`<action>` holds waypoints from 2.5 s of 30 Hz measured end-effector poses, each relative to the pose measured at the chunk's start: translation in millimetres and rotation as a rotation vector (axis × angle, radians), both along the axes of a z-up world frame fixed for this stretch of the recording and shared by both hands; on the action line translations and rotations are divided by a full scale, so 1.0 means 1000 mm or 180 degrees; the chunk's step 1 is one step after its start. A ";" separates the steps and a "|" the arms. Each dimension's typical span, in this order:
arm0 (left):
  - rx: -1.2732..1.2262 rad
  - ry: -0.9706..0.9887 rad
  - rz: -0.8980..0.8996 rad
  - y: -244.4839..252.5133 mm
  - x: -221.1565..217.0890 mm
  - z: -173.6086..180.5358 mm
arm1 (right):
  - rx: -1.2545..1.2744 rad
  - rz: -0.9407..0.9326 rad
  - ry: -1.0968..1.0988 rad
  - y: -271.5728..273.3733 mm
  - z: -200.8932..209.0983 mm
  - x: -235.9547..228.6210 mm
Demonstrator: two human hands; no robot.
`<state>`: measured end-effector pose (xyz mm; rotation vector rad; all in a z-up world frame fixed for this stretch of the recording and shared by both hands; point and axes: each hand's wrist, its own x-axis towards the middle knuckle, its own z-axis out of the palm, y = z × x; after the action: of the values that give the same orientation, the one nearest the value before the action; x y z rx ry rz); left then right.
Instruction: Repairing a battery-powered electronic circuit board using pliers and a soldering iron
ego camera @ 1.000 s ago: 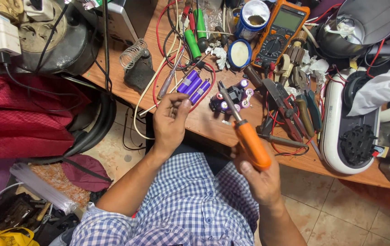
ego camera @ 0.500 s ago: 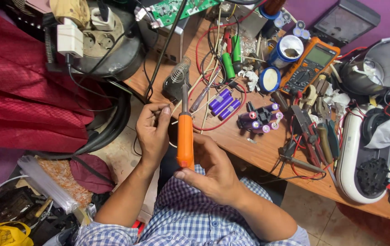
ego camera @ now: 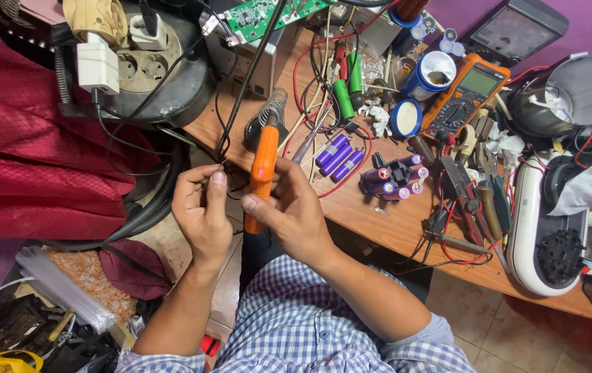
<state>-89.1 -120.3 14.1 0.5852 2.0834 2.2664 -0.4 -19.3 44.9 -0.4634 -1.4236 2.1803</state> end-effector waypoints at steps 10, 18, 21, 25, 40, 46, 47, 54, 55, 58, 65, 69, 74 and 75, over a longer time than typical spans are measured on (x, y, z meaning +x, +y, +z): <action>0.0250 0.0950 0.0158 -0.009 0.020 0.037 | -0.0378 -0.0094 0.0051 0.010 -0.025 -0.018; 0.0506 0.1516 -0.0200 0.009 0.053 0.050 | -0.0212 0.0099 0.0019 0.016 -0.029 -0.010; -0.0127 0.1031 -0.0656 0.000 0.077 0.067 | 0.0341 0.0475 -0.0223 0.030 0.008 0.025; -0.0386 0.1279 -0.0970 0.021 0.090 0.064 | 0.1431 0.0140 -0.0504 0.054 0.016 0.084; -0.1403 0.2462 -0.1648 0.102 0.089 -0.055 | 0.4154 -0.1552 -0.2254 0.203 -0.042 0.216; -0.1868 0.2728 -0.1527 0.108 0.086 -0.068 | 0.4200 -0.1465 -0.2227 0.207 -0.031 0.215; -0.1883 0.2747 -0.1489 0.110 0.086 -0.067 | 0.4210 -0.1542 -0.2148 0.209 -0.032 0.215; -0.1925 0.2908 -0.1251 0.115 0.092 -0.069 | 0.4101 -0.1572 -0.1651 0.199 -0.001 0.219; -0.1928 0.2904 -0.1245 0.116 0.092 -0.067 | 0.4102 -0.1565 -0.1648 0.197 0.000 0.220; -0.1845 0.2846 -0.1218 0.117 0.093 -0.064 | 0.4395 -0.1537 -0.1605 0.190 0.005 0.222; -0.1251 0.2407 -0.1264 0.129 0.090 -0.056 | 0.4838 -0.0967 -0.1791 0.179 -0.007 0.214; -0.0799 0.2097 -0.1606 0.139 0.084 -0.039 | 0.5409 -0.0644 -0.1872 0.173 0.004 0.198; -0.0614 0.1686 -0.2304 0.150 0.071 -0.027 | 0.5598 -0.0597 -0.1813 0.178 -0.004 0.189; -0.0631 0.1686 -0.2504 0.151 0.067 -0.025 | 0.5719 -0.0690 -0.1816 0.178 -0.004 0.188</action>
<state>-22.3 30.9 -11.3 1.7491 1.7118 1.5371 187.1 158.7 40.8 -0.4243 -2.6630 -0.0004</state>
